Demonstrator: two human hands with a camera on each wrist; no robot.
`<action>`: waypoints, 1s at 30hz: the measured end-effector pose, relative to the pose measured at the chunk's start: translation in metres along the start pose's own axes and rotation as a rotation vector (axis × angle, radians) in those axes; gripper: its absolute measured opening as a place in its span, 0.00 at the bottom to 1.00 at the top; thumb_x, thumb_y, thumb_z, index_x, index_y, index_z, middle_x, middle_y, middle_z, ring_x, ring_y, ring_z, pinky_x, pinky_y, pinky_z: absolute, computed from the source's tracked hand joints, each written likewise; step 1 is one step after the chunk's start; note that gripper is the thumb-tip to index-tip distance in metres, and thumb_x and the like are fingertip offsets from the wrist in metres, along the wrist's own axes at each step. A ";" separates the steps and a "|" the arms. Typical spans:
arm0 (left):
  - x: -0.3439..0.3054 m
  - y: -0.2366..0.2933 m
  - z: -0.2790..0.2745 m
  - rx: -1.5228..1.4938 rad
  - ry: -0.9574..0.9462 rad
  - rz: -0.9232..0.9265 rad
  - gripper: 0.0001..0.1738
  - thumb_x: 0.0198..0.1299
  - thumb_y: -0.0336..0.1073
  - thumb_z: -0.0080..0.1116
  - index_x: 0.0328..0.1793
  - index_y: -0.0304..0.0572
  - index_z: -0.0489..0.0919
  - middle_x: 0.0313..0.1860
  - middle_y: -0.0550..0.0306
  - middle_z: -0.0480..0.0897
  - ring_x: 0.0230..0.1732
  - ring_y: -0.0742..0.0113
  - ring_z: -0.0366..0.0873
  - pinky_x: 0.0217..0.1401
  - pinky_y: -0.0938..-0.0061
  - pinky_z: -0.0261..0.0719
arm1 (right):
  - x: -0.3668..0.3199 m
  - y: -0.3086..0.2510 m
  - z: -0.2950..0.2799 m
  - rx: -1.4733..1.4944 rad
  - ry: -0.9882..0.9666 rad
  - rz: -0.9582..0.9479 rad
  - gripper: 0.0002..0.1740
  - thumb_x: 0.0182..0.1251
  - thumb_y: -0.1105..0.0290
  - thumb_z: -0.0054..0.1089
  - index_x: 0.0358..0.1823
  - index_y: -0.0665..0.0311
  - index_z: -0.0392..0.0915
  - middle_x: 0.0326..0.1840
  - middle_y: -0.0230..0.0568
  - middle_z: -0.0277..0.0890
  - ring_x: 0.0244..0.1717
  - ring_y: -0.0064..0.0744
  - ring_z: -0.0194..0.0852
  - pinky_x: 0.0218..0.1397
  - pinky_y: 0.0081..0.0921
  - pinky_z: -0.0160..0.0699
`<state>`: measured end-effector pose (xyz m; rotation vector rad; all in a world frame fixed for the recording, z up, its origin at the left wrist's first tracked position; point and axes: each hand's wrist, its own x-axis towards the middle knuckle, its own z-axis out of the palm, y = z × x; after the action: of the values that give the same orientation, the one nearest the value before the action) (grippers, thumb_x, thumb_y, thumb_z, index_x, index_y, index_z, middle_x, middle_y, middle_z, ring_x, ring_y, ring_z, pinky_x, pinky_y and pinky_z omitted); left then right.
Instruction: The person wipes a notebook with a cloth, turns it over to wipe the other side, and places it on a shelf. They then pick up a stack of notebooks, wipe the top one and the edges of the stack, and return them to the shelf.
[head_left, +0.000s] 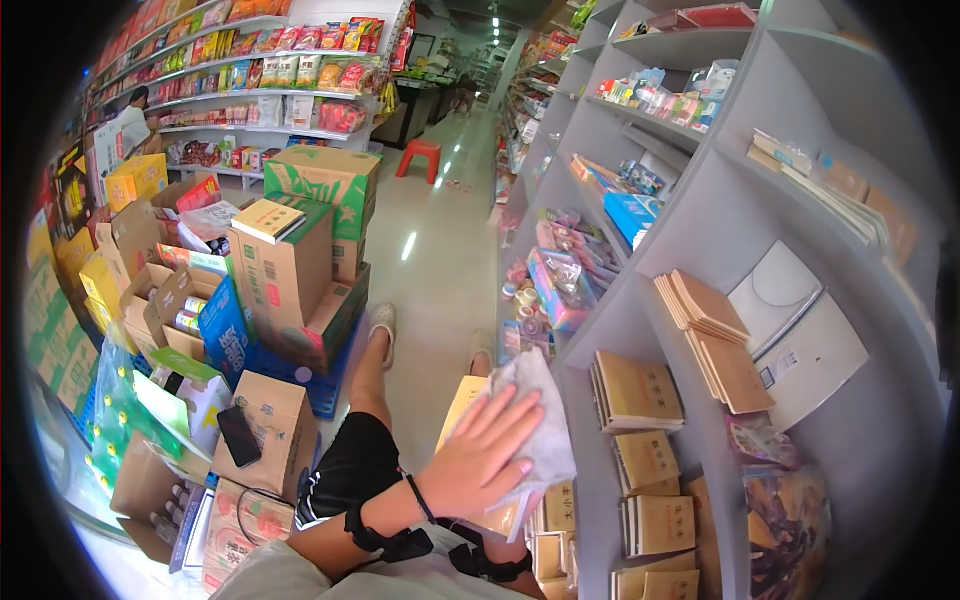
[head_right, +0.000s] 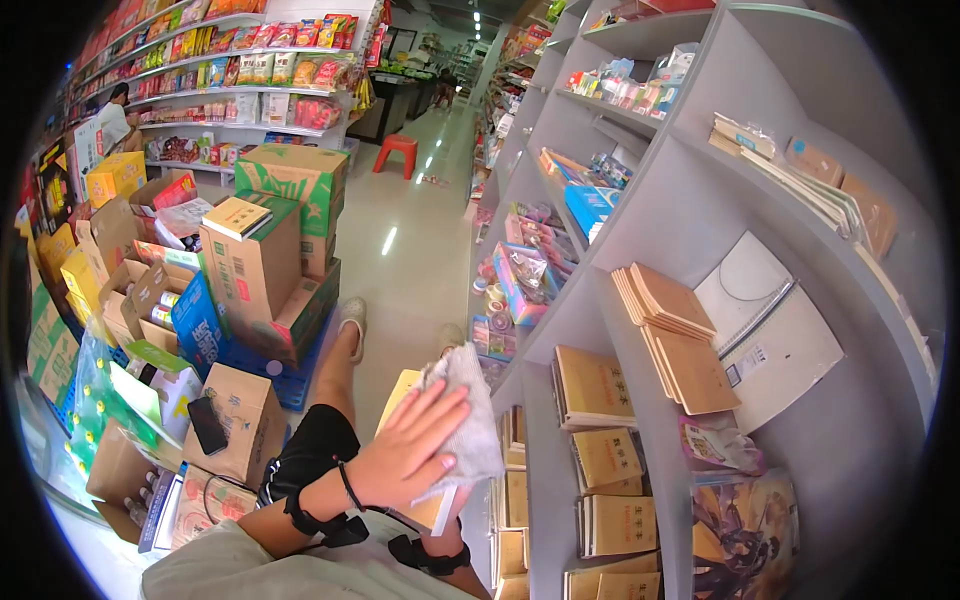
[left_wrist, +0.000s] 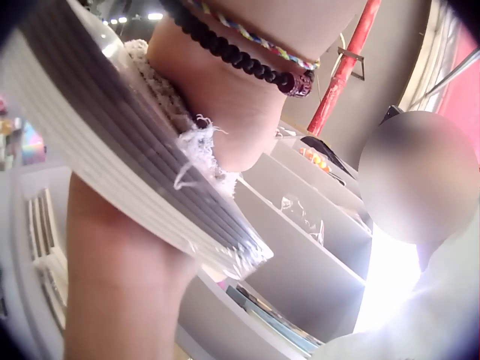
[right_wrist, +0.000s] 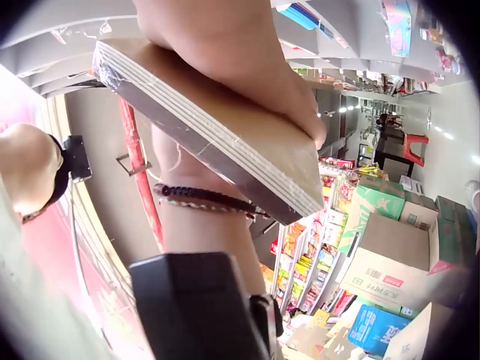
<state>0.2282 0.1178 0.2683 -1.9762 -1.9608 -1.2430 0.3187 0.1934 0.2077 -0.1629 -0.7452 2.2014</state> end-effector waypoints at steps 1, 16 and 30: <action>0.000 -0.006 -0.003 0.017 0.016 -0.036 0.31 0.62 0.41 0.41 0.71 0.37 0.55 0.74 0.49 0.52 0.75 0.49 0.42 0.73 0.52 0.38 | -0.004 0.004 0.004 -0.040 0.000 0.021 0.47 0.57 0.36 0.40 0.71 0.59 0.49 0.69 0.46 0.55 0.66 0.47 0.57 0.67 0.44 0.56; -0.019 -0.023 0.031 -0.368 0.023 -0.276 0.35 0.65 0.42 0.43 0.69 0.25 0.46 0.61 0.23 0.62 0.56 0.39 0.70 0.59 0.64 0.68 | 0.034 -0.026 -0.029 0.098 0.032 -0.353 0.39 0.64 0.39 0.34 0.68 0.59 0.57 0.67 0.44 0.58 0.63 0.50 0.60 0.64 0.48 0.60; -0.029 -0.067 0.001 -0.819 0.308 -0.405 0.39 0.67 0.42 0.43 0.73 0.28 0.37 0.74 0.34 0.42 0.76 0.53 0.37 0.74 0.72 0.40 | 0.018 0.006 -0.023 0.320 -0.159 0.212 0.37 0.66 0.43 0.33 0.68 0.61 0.56 0.68 0.46 0.58 0.63 0.48 0.61 0.64 0.45 0.61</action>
<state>0.1747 0.1069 0.2201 -1.4680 -1.9068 -2.5968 0.3109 0.2140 0.1877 0.0999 -0.4664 2.5250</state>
